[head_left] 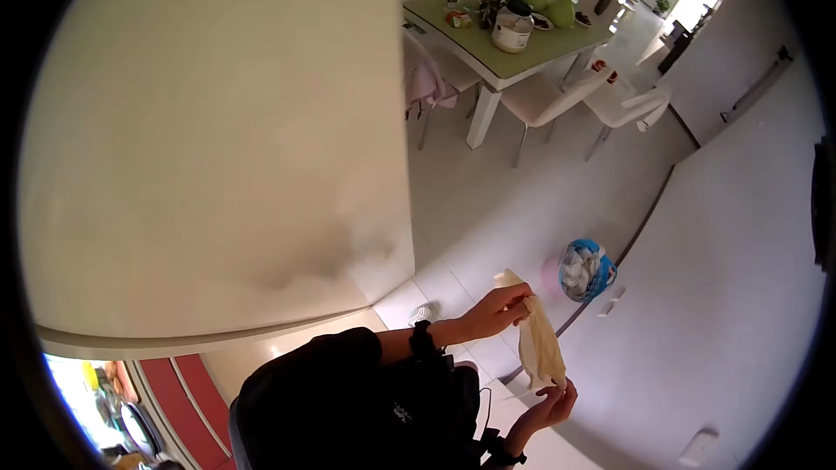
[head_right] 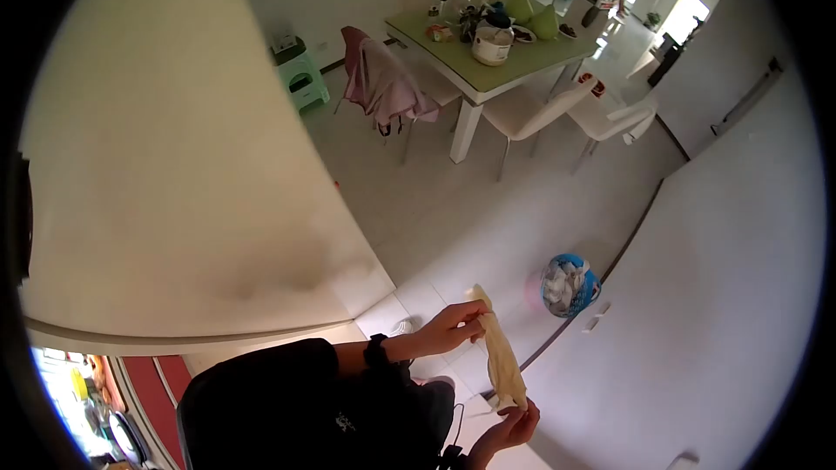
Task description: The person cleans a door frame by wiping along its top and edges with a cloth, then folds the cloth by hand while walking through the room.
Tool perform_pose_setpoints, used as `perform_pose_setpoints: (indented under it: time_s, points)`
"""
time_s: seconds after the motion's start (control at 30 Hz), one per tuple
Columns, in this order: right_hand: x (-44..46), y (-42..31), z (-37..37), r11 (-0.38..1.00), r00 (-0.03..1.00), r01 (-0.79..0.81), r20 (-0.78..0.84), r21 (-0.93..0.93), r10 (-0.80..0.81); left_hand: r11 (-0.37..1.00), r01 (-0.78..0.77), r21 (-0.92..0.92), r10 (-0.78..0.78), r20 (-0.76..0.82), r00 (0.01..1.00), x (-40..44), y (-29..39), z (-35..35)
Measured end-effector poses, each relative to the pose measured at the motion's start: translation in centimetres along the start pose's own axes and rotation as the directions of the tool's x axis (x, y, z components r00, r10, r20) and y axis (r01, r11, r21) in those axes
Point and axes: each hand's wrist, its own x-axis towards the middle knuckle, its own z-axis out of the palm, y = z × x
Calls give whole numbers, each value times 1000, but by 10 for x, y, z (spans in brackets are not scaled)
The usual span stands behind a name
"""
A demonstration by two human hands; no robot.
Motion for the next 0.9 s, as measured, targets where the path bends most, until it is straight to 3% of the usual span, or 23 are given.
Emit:
perform_pose_setpoints:
  time_s: [0.1, 0.13, 0.2, 0.3, 0.37, 0.47, 0.5, 0.6, 0.63, 0.7, 0.8, 0.83, 0.87, 0.9]
  points:
    - [39, 18, 12, 1000, 999, 16, 40, -6, -16, 979, 202, -12, -202, -46, 978, 32, 0, -12]
    - [55, 27, 23, 996, 999, 28, 39, 87, -32, 979, 204, -12, -204, -112, 973, 45, -3, -14]
    - [83, 56, 28, 996, 994, -31, 112, 79, 22, 979, 206, -11, -202, -251, 947, 67, -15, -18]
    - [136, 106, 55, 998, 985, -54, 167, 36, 47, 984, 168, 62, -142, -302, 943, 100, -27, -28]
    - [182, 107, 78, 995, 953, -101, 287, 0, 97, 957, 245, 157, -150, -456, 877, 128, -22, -27]
    - [260, 123, 92, 997, 896, 57, 443, -58, -25, 942, 222, 253, -32, -589, 808, 171, -32, -23]
    - [285, 124, 101, 990, 873, 115, 484, -78, -63, 918, 210, 335, 29, -587, 809, 187, -29, -16]
    - [358, 125, 125, 999, 896, 11, 443, 38, -26, 856, 148, 495, 190, -568, 800, 234, -7, 2]
    - [381, 133, 130, 997, 887, -12, 461, 70, -21, 834, 153, 530, 180, -524, 832, 245, 0, 4]
    - [417, 164, 146, 999, 830, 26, 555, 44, -46, 725, 116, 679, 309, -472, 826, 260, 15, 14]
    - [450, 115, 174, 996, 648, 70, 762, -47, -9, 646, 34, 763, 434, -404, 805, 272, 25, 20]
    - [457, 108, 189, 991, 583, 99, 812, -92, 17, 623, 45, 781, 399, -368, 840, 276, 27, 13]
    - [456, 123, 206, 993, 550, 33, 827, 114, -114, 605, 60, 794, 360, -340, 869, 275, 27, 8]
    - [456, 113, 222, 986, 484, 52, 860, 158, -163, 589, 82, 804, 318, -323, 891, 275, 25, 5]
